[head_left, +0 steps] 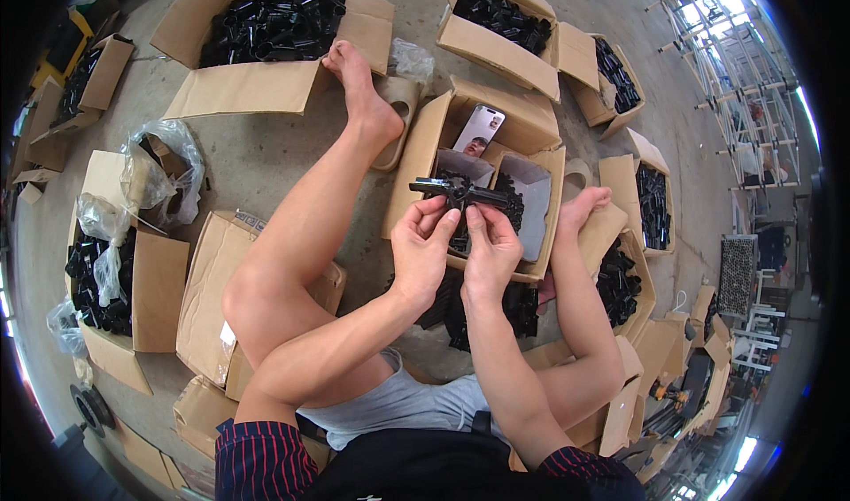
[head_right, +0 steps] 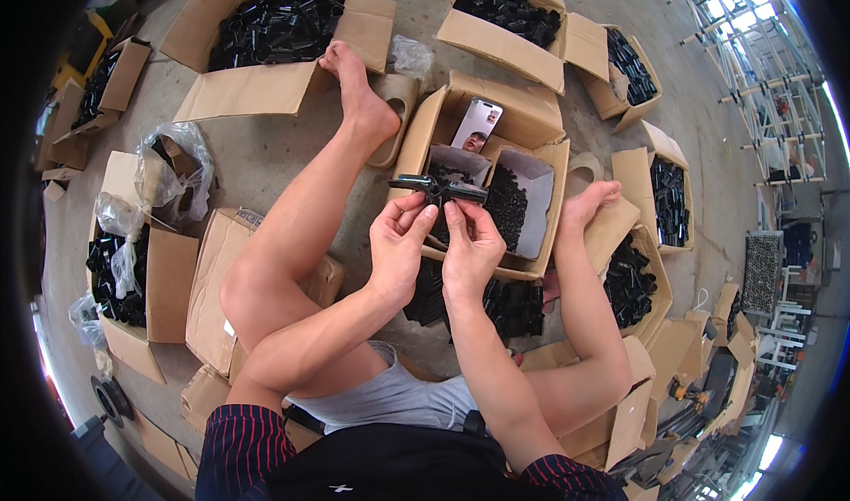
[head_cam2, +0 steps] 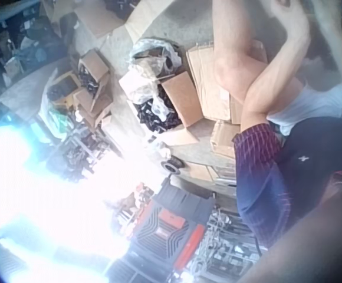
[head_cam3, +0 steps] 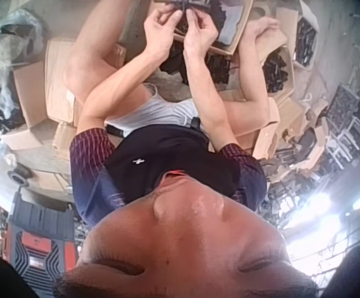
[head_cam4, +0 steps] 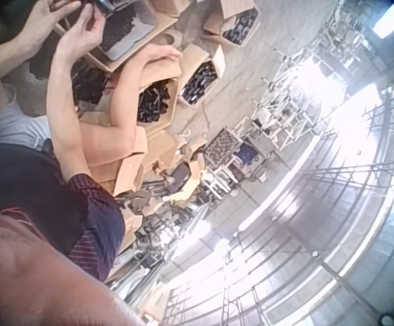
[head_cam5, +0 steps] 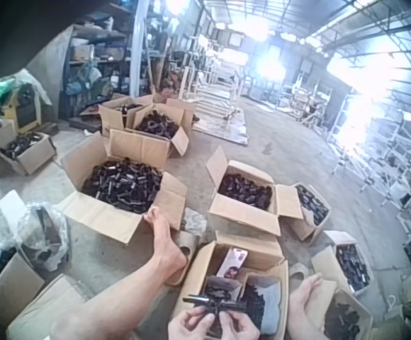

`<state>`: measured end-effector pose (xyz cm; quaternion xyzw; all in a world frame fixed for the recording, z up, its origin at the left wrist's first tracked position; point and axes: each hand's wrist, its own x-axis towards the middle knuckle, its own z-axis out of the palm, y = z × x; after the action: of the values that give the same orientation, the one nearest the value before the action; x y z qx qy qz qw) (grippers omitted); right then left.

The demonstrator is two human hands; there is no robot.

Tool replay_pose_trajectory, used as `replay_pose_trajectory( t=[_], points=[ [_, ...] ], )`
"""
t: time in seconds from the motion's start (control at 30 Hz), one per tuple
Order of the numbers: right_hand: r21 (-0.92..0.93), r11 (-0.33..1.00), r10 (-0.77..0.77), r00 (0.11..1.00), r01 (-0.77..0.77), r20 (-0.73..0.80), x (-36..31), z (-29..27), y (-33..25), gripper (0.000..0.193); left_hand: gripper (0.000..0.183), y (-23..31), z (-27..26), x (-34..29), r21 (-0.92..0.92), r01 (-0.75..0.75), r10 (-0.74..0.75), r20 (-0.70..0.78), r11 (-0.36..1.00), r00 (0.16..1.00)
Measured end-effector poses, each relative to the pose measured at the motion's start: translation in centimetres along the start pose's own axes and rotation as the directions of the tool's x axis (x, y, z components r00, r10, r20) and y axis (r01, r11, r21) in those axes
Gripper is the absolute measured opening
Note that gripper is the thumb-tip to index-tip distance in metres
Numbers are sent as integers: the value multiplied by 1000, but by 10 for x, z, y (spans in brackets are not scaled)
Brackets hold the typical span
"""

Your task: The person assembles black plastic components by hand while sitting on the floor surrounded by boxes of parts. The person picks up two different plastic pieces, aligns them, and presses them together before setting the assembled unit aside.

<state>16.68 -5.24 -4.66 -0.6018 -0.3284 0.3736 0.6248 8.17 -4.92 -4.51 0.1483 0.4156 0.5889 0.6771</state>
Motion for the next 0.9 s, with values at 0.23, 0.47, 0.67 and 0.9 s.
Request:
replay_pose_trajectory(
  t=[0.23, 0.47, 0.67, 0.9],
  points=[
    [-87, 996, -23, 1000, 24, 14, 3, -2, -5, 15, 23, 2, 1, -1, -5, -12, 12, 11, 1000, 1000],
    [-220, 973, -52, 997, 64, 62, 1, 4, -5, 21, 24, 7, -4, -3, -1, -26, 26, -3, 1000, 1000],
    [-455, 845, -268, 958, 283, 98, -5, 0, -13, 18, 23, 1, 0, 0, -11, -29, 29, -4, 1000, 1000],
    [-476, 843, -246, 966, 251, 75, 0, 2, -11, 18, 23, -3, -1, 2, -4, 14, -14, -17, 1000, 1000]
  ],
)
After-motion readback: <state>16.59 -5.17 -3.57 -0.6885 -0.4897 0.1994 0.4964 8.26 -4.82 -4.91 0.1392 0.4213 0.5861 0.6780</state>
